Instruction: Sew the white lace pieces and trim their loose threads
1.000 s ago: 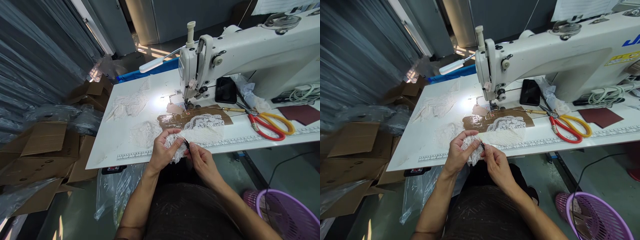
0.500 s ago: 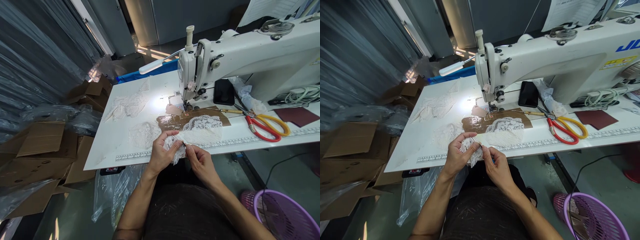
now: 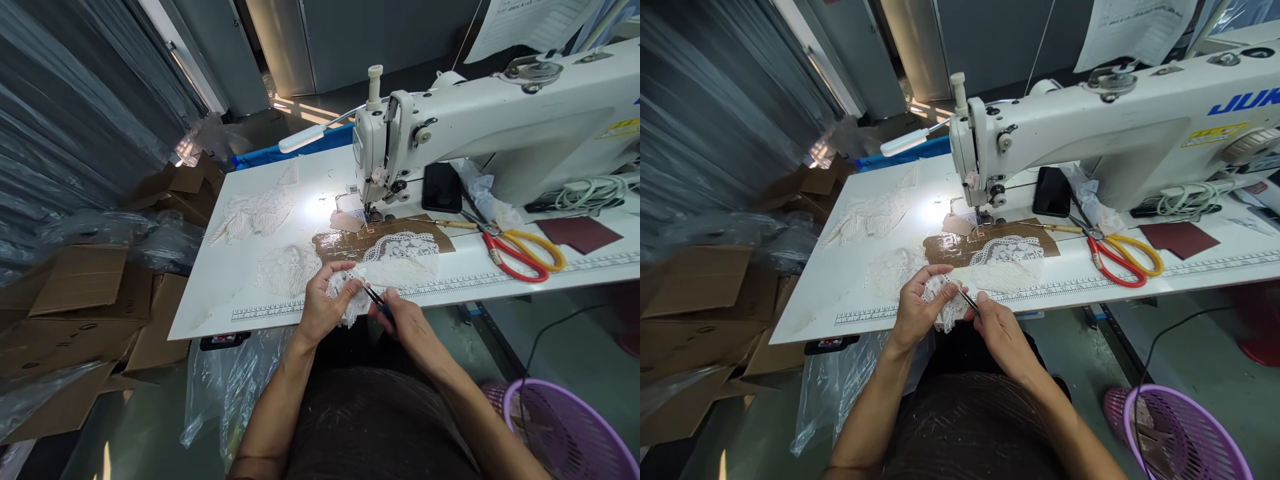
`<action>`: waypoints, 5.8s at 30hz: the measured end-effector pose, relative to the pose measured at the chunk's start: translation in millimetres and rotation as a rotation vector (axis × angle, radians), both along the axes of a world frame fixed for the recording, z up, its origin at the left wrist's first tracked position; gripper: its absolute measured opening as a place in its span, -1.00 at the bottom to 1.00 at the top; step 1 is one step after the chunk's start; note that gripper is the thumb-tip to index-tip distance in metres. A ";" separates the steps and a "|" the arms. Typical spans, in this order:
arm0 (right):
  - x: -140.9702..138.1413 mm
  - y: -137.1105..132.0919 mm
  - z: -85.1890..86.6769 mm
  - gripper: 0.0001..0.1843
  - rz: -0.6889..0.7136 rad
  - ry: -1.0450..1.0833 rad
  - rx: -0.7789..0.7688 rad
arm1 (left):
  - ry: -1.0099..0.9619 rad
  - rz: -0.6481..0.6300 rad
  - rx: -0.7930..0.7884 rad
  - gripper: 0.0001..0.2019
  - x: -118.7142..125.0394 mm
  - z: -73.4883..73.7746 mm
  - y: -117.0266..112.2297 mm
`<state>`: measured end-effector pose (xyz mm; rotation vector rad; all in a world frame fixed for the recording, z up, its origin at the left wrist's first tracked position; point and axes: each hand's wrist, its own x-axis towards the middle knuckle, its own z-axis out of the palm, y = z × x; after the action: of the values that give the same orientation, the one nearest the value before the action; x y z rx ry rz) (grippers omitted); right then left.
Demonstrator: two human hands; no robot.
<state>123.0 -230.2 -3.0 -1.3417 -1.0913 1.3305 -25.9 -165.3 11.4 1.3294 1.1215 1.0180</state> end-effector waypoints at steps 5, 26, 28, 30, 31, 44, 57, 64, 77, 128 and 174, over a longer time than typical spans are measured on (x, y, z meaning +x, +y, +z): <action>11.1 -0.6 5.3 -0.62 -0.199 -0.168 0.138 | -0.268 -0.019 -0.143 -0.64 1.3 -0.5 -4.0; -0.7 -3.6 4.2 -0.49 -0.041 -0.193 0.151 | -0.216 -0.028 -0.085 -0.67 -6.3 3.5 -7.8; -1.0 -3.4 4.6 -0.48 -0.035 -0.208 0.144 | -0.200 -0.051 -0.079 -0.67 -7.1 4.6 -6.8; -1.2 -3.7 5.6 -0.48 -0.028 -0.224 0.151 | -0.174 -0.063 -0.069 -0.66 -7.9 5.0 -5.8; -1.3 -4.0 6.2 -0.48 -0.024 -0.228 0.158 | -0.159 -0.066 -0.063 -0.66 -8.3 5.0 -5.4; -0.2 -4.0 6.2 -0.49 -0.019 -0.248 0.134 | -0.055 -0.065 -0.003 -0.67 -8.9 7.8 -1.3; -3.0 -2.9 0.7 -0.47 -0.038 -0.257 0.151 | -0.014 -0.034 0.014 -0.70 -7.0 10.3 -5.0; -3.5 -1.2 -4.0 -0.47 -0.035 -0.283 0.145 | -0.005 -0.029 0.015 -0.70 -7.6 8.0 -4.9; -21.1 2.9 -11.0 -0.47 -0.093 -0.211 0.140 | 0.052 0.056 0.085 -0.77 -2.7 7.7 -11.0; -16.6 18.5 8.7 -0.64 -0.180 0.364 -0.009 | -0.493 -0.119 0.042 -0.40 -13.1 -14.4 -23.8; -13.2 0.5 -2.2 -0.44 -0.104 -0.099 0.154 | -0.185 0.114 0.070 -0.67 1.0 2.8 -6.1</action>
<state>109.8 -229.7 -5.2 -1.3421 -1.1508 1.0918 -24.9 -171.4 14.2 1.2093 1.0383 1.2473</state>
